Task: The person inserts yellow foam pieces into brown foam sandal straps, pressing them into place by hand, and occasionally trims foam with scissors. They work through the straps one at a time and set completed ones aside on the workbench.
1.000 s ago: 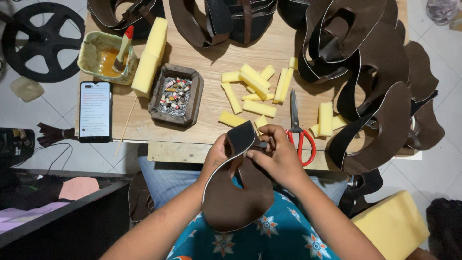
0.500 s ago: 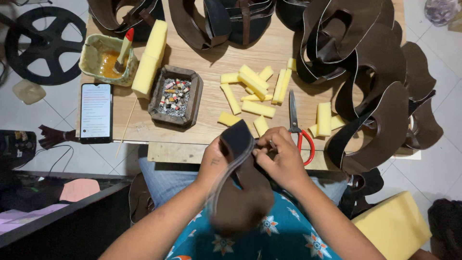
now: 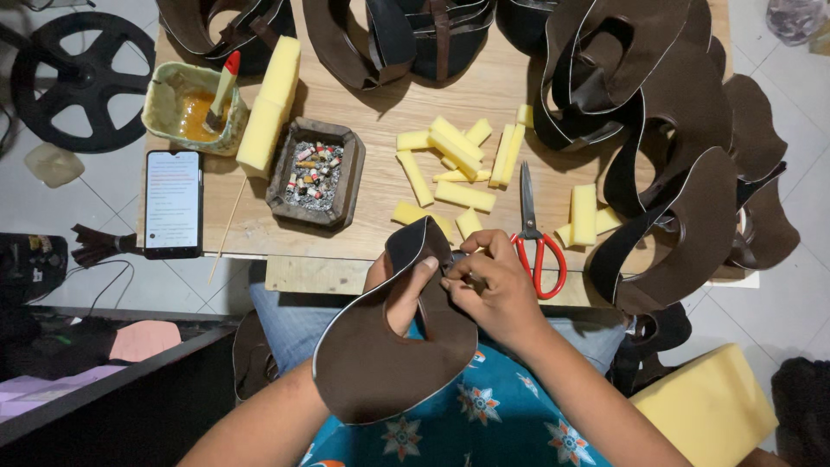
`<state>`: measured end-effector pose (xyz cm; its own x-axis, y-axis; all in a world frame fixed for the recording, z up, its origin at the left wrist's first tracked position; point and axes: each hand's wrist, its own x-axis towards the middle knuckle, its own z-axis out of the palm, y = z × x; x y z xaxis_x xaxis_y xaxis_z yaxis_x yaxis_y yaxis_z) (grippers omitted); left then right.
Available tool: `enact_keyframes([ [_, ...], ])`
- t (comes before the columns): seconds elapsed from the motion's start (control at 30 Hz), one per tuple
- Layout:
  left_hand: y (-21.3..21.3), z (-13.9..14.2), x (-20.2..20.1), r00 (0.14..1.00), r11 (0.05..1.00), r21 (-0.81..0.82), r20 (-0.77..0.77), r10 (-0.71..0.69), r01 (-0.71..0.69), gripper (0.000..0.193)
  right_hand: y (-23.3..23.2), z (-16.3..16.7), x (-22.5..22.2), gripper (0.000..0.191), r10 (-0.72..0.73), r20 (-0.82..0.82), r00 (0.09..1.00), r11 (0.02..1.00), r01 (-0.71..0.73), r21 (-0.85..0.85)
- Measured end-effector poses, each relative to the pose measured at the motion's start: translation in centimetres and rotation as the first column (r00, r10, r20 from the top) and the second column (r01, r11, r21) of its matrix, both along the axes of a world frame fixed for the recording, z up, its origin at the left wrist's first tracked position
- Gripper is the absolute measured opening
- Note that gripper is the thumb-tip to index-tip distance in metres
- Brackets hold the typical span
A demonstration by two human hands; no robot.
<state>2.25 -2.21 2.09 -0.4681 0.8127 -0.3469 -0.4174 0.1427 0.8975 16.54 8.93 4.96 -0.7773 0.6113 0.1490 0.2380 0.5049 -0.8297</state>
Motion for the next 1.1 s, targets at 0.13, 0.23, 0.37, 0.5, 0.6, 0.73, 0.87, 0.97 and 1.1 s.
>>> enact_keyframes([
  [0.13,-0.1,1.5,-0.4,0.998,0.998,0.035,-0.033,-0.045,0.046,0.03,0.1,-0.4,0.2,0.018,-0.011,0.019,1.0,0.998,0.012,-0.061],
  [0.23,-0.2,1.1,-0.3,1.0,1.0,-0.003,0.004,-0.018,0.018,0.028,0.0,-1.0,0.4,0.015,-0.061,-0.012,0.998,0.969,0.056,-0.241],
  [0.37,-0.2,-1.1,0.0,0.998,0.993,0.108,0.04,-0.057,0.052,0.027,0.5,-2.2,0.5,0.029,-0.191,0.073,0.979,0.852,0.202,-0.483],
  [0.5,0.4,-3.1,-0.1,0.991,0.98,0.177,0.077,-0.106,0.091,0.034,1.5,-2.7,0.5,0.031,-0.117,0.103,0.988,0.804,0.155,-0.575],
  [0.6,-0.2,-3.1,-0.3,0.941,0.975,0.208,0.307,-0.142,0.079,0.036,1.8,-2.3,0.6,0.031,-0.074,0.048,0.996,0.784,0.088,-0.615],
  [0.73,-2.2,-1.9,-0.9,0.832,0.922,-0.142,-0.398,-0.387,0.361,0.036,1.3,-0.8,0.9,0.024,-0.16,0.119,0.98,0.835,0.199,-0.514],
  [0.87,-2.4,-2.1,-1.3,0.504,0.857,-0.032,-0.797,-0.333,0.515,0.06,0.9,0.5,0.7,0.026,0.022,0.018,1.0,1.0,-0.023,0.017],
  [0.97,-1.3,-3.5,-0.9,0.859,0.884,0.237,-0.43,-0.277,0.403,0.05,0.5,0.5,0.5,0.021,0.025,0.053,0.998,0.999,-0.023,-0.034],
  [1.1,-0.6,-4.5,-0.4,0.962,0.962,0.016,-0.034,-0.271,0.272,0.026,0.1,-0.4,0.6,0.016,0.002,0.045,0.999,0.997,0.002,-0.079],
])
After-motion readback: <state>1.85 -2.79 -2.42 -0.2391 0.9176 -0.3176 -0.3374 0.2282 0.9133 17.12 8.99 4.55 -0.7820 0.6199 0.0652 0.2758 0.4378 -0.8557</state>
